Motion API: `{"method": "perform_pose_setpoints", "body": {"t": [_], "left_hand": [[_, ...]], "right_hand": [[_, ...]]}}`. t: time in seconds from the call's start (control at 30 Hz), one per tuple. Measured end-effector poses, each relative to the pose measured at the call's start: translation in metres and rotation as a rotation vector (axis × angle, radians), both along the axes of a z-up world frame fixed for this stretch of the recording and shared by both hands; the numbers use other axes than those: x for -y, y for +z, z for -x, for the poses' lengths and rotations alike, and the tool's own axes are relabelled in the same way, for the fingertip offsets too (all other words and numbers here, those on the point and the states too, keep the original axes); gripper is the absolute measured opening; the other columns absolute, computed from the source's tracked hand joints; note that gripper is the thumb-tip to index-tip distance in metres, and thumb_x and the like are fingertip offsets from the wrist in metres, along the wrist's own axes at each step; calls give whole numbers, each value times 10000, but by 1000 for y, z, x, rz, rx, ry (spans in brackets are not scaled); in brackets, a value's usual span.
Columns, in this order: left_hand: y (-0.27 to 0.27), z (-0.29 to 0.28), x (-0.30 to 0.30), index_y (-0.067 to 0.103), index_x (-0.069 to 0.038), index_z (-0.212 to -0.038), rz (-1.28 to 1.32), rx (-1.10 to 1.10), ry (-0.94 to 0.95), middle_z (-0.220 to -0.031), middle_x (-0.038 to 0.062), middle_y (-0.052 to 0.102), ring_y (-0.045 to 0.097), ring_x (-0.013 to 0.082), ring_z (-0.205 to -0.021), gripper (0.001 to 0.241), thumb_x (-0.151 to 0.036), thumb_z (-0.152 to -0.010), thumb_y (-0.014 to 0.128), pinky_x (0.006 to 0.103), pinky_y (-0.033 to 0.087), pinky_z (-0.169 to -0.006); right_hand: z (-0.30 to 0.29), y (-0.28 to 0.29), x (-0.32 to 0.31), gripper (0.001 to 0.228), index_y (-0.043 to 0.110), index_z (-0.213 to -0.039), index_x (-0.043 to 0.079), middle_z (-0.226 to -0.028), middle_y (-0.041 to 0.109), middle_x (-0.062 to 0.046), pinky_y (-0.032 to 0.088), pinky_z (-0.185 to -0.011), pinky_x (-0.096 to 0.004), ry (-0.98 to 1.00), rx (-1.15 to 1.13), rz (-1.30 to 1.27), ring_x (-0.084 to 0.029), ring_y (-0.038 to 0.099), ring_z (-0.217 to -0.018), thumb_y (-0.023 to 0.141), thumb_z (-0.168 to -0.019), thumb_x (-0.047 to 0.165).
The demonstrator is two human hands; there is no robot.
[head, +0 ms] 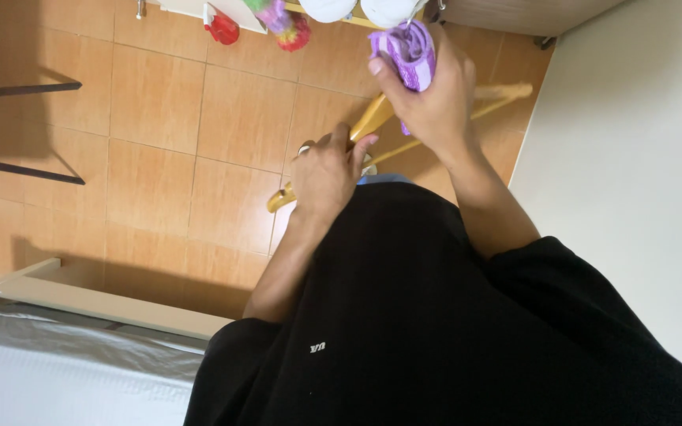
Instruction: The person wipes wooden hangers with a purple and white striped cloth. They repeatedly take hangers from a rack, wipe them thoroughly, and return them to the rack. The person also briefly handles a black and yellow garment hanging on the rack.
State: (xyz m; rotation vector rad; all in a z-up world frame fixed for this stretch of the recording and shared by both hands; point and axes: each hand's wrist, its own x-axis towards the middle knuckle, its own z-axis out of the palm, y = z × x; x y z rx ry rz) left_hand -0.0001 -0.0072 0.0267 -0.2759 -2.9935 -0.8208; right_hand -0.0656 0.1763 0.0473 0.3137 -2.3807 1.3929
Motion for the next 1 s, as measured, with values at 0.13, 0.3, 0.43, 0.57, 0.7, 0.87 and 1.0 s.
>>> {"method": "perform_pose_setpoints", "body": {"t": [0.13,0.3,0.43,0.57,0.7,0.87,1.0], "left_hand": [[4,1,2,621,-73,-969,-55,115,-106,-676,126,684,671,353,-596,393,-460,-1032,604,483,510,-546],[3,0,24,653,-61,-1018,-476,401,-475,-742,95,644,626,271,-659,324,-384,-1023,630,389,492,-577],[-6,2,37,647,-60,-1008,-606,642,-440,-663,27,516,499,156,-594,339,-398,-1005,628,328,417,-539],[-12,12,49,664,-80,-1022,-720,762,-311,-623,-24,471,450,89,-569,360,-411,-1052,525,287,386,-529],[0,33,69,669,-72,-1028,-718,675,-276,-608,-20,499,479,93,-566,345,-375,-1061,507,288,416,-543],[3,65,117,665,-45,-1000,-678,618,-280,-618,-4,495,463,102,-589,323,-331,-1074,536,302,417,-557],[-6,97,149,670,-41,-1008,-785,613,-221,-612,-1,482,438,91,-566,281,-295,-1059,559,293,388,-519]], "right_hand": [[5,-37,-15,331,631,-1254,-14,-1132,750,-134,635,-914,-347,-12,-70,166,-227,773,-1016,828,-1042,148],[1,-49,-18,287,631,-1181,-12,-1071,672,-89,572,-825,-311,-82,-293,349,-199,691,-962,781,-1014,167],[6,-67,-24,300,617,-1173,13,-1043,656,-59,548,-804,-280,-39,-332,524,-160,654,-905,716,-1030,257],[23,-43,-15,268,578,-1179,29,-978,635,-22,518,-763,-258,12,-87,681,-110,604,-842,640,-1114,282],[38,-31,5,214,585,-1128,12,-945,636,-12,518,-756,-269,-63,-18,529,-93,600,-846,619,-1115,223],[73,-35,13,224,637,-1070,-20,-942,670,-50,515,-764,-271,-67,-41,386,-113,622,-849,663,-1077,202],[108,-36,41,210,600,-1133,32,-1013,674,-47,565,-792,-287,-166,-106,647,-123,655,-899,650,-1053,220]]}}
